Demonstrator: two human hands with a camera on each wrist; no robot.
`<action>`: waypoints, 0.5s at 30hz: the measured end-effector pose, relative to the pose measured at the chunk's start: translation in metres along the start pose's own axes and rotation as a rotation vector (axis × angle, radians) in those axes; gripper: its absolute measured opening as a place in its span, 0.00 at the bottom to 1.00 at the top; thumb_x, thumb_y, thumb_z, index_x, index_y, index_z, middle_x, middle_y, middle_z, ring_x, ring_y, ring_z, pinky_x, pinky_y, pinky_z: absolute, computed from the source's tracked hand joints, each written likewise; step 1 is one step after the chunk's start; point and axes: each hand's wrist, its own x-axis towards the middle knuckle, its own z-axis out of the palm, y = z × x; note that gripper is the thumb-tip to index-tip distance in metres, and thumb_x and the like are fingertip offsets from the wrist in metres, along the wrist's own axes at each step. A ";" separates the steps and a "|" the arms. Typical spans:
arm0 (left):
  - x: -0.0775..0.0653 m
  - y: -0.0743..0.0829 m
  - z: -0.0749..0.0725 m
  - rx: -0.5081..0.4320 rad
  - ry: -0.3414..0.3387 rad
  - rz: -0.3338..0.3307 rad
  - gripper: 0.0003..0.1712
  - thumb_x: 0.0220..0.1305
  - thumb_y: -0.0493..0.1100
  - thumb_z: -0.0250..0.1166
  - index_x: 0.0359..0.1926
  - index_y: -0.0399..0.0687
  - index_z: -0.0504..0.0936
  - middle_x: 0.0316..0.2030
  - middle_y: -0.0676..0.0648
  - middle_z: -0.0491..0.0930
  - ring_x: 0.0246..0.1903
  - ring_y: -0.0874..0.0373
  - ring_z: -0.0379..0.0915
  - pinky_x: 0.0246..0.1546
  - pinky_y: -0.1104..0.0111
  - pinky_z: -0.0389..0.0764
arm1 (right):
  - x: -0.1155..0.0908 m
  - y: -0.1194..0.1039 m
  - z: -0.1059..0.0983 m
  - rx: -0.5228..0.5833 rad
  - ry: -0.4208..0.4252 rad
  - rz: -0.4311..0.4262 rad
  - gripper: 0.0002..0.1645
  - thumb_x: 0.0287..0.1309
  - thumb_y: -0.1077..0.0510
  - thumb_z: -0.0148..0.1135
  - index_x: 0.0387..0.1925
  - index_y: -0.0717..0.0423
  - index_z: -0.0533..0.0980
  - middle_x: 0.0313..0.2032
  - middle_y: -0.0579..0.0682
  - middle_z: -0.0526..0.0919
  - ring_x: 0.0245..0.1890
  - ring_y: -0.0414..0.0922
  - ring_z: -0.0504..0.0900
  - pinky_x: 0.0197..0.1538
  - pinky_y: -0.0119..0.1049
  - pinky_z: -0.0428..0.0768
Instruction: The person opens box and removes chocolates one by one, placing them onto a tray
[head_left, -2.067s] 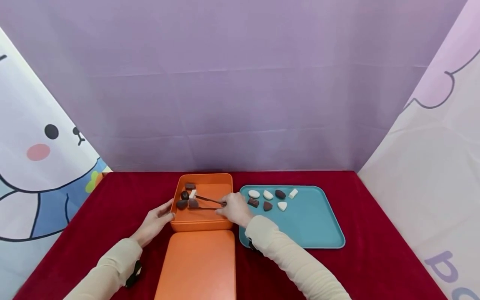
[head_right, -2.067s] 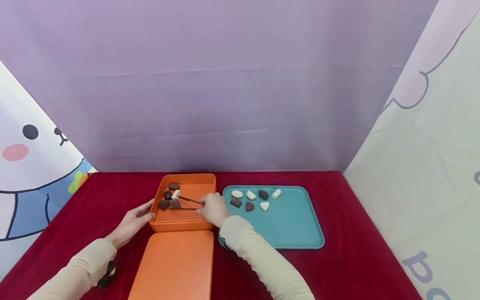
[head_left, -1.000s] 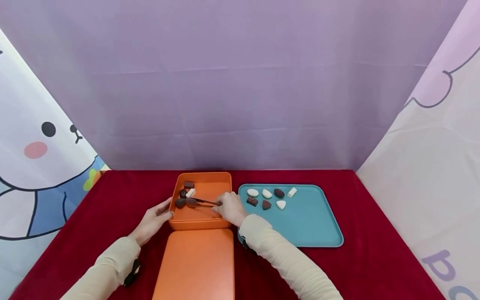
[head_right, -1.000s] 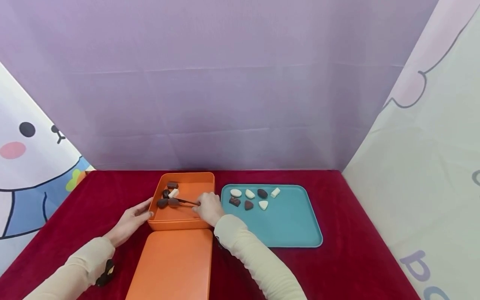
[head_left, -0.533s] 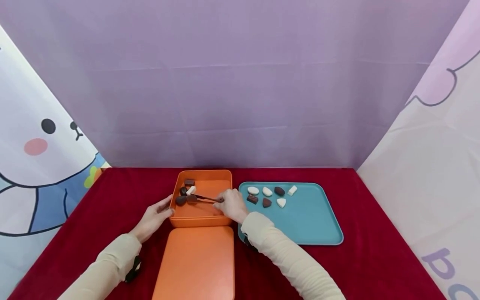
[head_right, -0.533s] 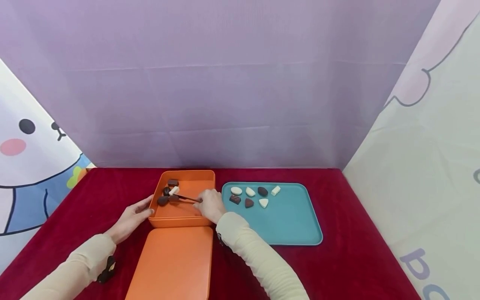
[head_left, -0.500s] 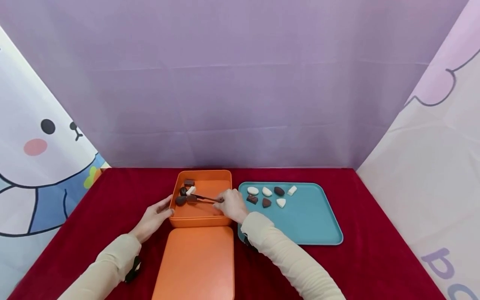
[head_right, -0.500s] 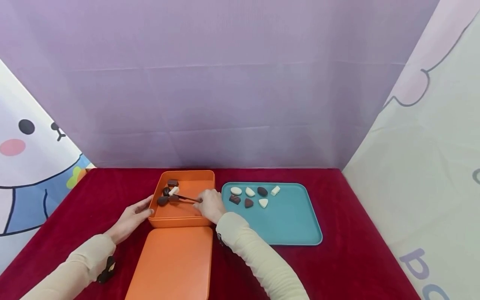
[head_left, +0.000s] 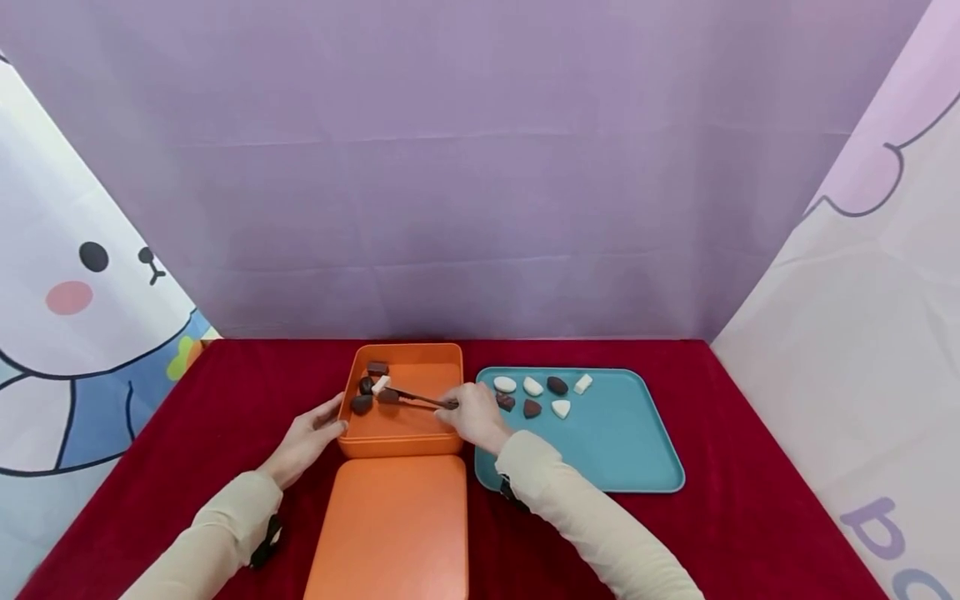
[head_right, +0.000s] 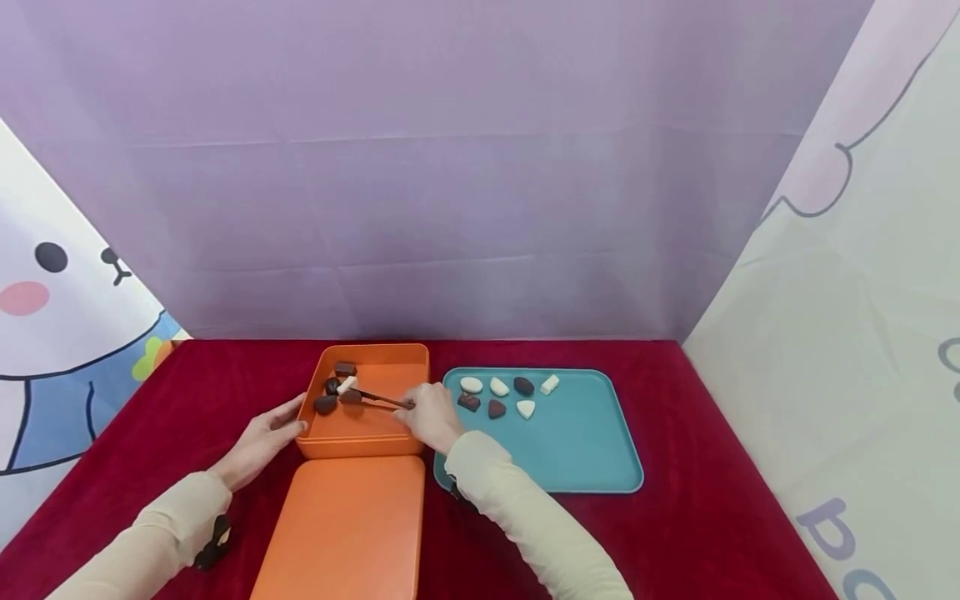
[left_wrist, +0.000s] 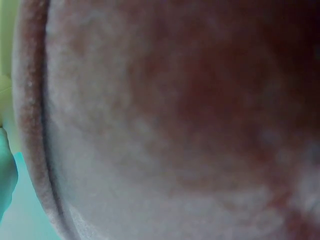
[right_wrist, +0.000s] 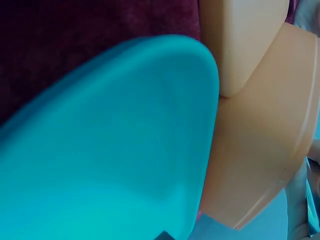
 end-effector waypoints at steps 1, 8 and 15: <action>0.000 0.000 0.000 -0.002 0.002 0.001 0.36 0.67 0.43 0.52 0.71 0.49 0.47 0.68 0.38 0.53 0.66 0.45 0.52 0.61 0.52 0.62 | -0.002 0.000 -0.002 0.001 -0.001 0.003 0.12 0.53 0.54 0.64 0.39 0.53 0.84 0.32 0.48 0.86 0.25 0.38 0.78 0.29 0.26 0.75; -0.001 -0.002 0.001 -0.018 -0.003 0.005 0.37 0.67 0.45 0.52 0.71 0.49 0.47 0.68 0.38 0.53 0.66 0.45 0.53 0.61 0.52 0.63 | -0.009 0.001 -0.014 0.003 0.004 0.028 0.12 0.53 0.53 0.65 0.39 0.52 0.84 0.33 0.48 0.86 0.23 0.37 0.77 0.23 0.25 0.72; -0.001 -0.003 0.001 -0.026 0.001 0.009 0.36 0.67 0.46 0.53 0.71 0.50 0.48 0.68 0.38 0.54 0.65 0.46 0.55 0.61 0.53 0.64 | -0.019 -0.001 -0.033 0.013 0.003 0.004 0.12 0.52 0.54 0.65 0.39 0.52 0.84 0.31 0.47 0.85 0.22 0.35 0.74 0.21 0.26 0.72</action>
